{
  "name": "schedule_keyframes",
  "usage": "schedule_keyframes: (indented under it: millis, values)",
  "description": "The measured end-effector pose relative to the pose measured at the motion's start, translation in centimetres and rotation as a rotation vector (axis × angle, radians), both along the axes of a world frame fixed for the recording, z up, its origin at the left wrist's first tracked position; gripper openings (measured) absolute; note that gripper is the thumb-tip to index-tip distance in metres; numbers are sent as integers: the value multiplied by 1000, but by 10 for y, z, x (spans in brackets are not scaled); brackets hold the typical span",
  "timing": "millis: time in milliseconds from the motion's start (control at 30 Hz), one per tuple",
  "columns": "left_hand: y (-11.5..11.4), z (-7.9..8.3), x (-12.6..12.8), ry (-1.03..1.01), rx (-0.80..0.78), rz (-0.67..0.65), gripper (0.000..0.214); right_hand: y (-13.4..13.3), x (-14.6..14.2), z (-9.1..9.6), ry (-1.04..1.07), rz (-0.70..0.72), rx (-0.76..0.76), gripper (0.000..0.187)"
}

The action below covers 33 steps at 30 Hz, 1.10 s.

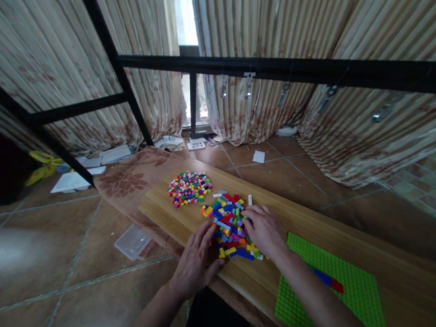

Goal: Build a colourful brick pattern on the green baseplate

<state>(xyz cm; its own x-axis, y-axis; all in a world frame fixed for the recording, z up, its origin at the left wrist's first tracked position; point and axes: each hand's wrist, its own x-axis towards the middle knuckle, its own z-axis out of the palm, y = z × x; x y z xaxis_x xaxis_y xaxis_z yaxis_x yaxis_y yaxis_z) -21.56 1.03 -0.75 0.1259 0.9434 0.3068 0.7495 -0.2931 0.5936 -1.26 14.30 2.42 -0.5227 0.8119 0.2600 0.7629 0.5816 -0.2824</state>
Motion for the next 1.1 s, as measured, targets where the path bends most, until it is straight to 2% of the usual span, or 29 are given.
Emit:
schedule_keyframes:
  millis: [133, 267, 433, 500, 600, 667, 733, 833, 967, 1100]
  values:
    - [6, 0, 2, -3, 5, 36, 73, 25, -30, 7, -42, -82, -46, 28]
    - [6, 2, -1, -42, 10, 47, 70, 49, -58, 4, -74, -120, -69, 28]
    - [16, 3, -15, -96, 14, 115, 62, 64, -63, -2, -111, -151, -122, 25]
    - [32, 5, -23, -108, 36, 145, 57, 65, -60, -3, -116, -145, -141, 25]
    - [71, 13, -31, -100, 80, 161, 50, 64, -53, -1, -115, -141, -159, 26]
    - [101, 21, -32, -50, 86, 111, 48, 61, -49, 1, -110, -138, -161, 26]
    - [130, 31, -30, 20, 21, 72, 45, 57, -46, 3, -102, -129, -158, 26]
    - [162, 40, -23, 58, -26, 10, 40, 53, -43, 5, -95, -112, -153, 23]
    - [180, 37, -13, 96, -79, -60, 34, 49, -44, 4, -87, -107, -153, 19]
    - [181, 30, -6, 114, -121, -92, 32, 46, -48, 3, -49, -124, -149, 16]
